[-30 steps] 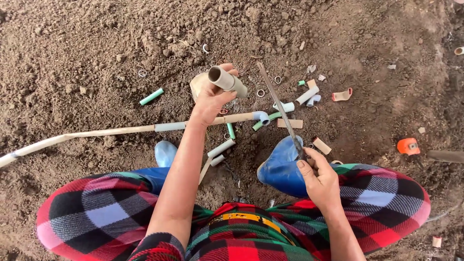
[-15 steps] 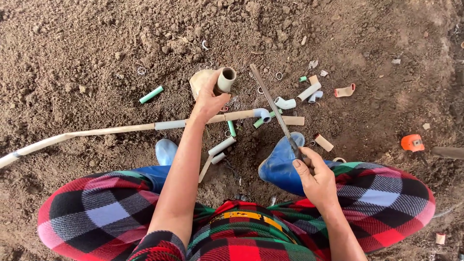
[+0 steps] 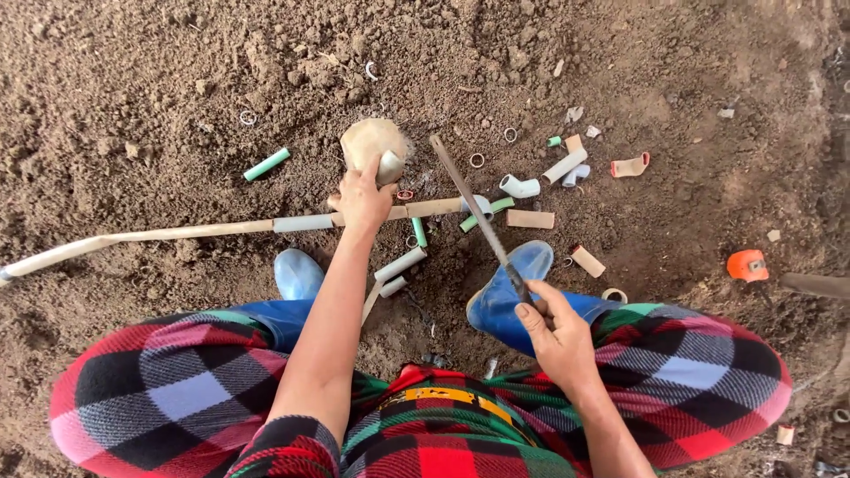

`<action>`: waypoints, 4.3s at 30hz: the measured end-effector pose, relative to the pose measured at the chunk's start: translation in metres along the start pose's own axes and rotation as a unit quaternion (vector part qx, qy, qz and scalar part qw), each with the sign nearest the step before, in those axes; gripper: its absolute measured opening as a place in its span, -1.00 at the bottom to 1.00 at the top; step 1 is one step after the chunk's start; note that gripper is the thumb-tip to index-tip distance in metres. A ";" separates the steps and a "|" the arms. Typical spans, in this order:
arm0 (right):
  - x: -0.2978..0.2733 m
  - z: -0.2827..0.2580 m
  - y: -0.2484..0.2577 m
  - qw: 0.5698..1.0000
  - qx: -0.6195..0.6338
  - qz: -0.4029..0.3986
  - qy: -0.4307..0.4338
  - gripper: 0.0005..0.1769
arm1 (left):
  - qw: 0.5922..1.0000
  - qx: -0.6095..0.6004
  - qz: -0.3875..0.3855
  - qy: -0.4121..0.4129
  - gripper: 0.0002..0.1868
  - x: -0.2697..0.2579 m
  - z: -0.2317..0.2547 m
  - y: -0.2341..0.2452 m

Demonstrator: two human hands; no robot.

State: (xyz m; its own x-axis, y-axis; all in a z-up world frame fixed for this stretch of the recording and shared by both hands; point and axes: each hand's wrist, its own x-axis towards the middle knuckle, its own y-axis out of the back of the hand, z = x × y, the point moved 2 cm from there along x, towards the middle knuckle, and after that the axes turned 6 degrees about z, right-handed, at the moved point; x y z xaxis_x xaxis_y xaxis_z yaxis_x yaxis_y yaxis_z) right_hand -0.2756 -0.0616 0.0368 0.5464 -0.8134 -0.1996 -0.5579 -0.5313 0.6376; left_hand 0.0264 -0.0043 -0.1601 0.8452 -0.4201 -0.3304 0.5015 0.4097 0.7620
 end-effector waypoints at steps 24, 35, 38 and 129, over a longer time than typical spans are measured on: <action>0.046 -0.018 -0.111 0.980 0.108 -0.119 -0.120 -0.51 | 0.961 0.269 0.008 -0.066 -0.62 0.084 -0.011 -0.038; 0.087 0.017 -0.163 0.984 0.085 -0.115 -0.103 -0.48 | 0.963 0.254 0.056 -0.066 -0.74 0.075 -0.006 -0.037; 0.083 0.013 -0.158 0.986 0.053 -0.114 -0.109 -0.47 | 0.962 0.264 0.050 -0.059 -0.74 0.068 0.004 -0.022; 0.107 -0.014 -0.175 0.982 0.062 -0.154 -0.085 -0.49 | 0.967 0.256 0.002 -0.018 -0.73 0.089 0.001 -0.036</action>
State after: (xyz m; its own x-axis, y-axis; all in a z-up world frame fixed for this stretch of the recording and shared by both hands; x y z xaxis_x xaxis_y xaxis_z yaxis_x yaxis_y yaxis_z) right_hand -0.1106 -0.0526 -0.0859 0.5954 -0.6315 -0.4966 -0.4604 -0.7748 0.4333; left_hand 0.0834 -0.0566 -0.2163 0.8358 -0.4506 -0.3136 0.3327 -0.0386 0.9422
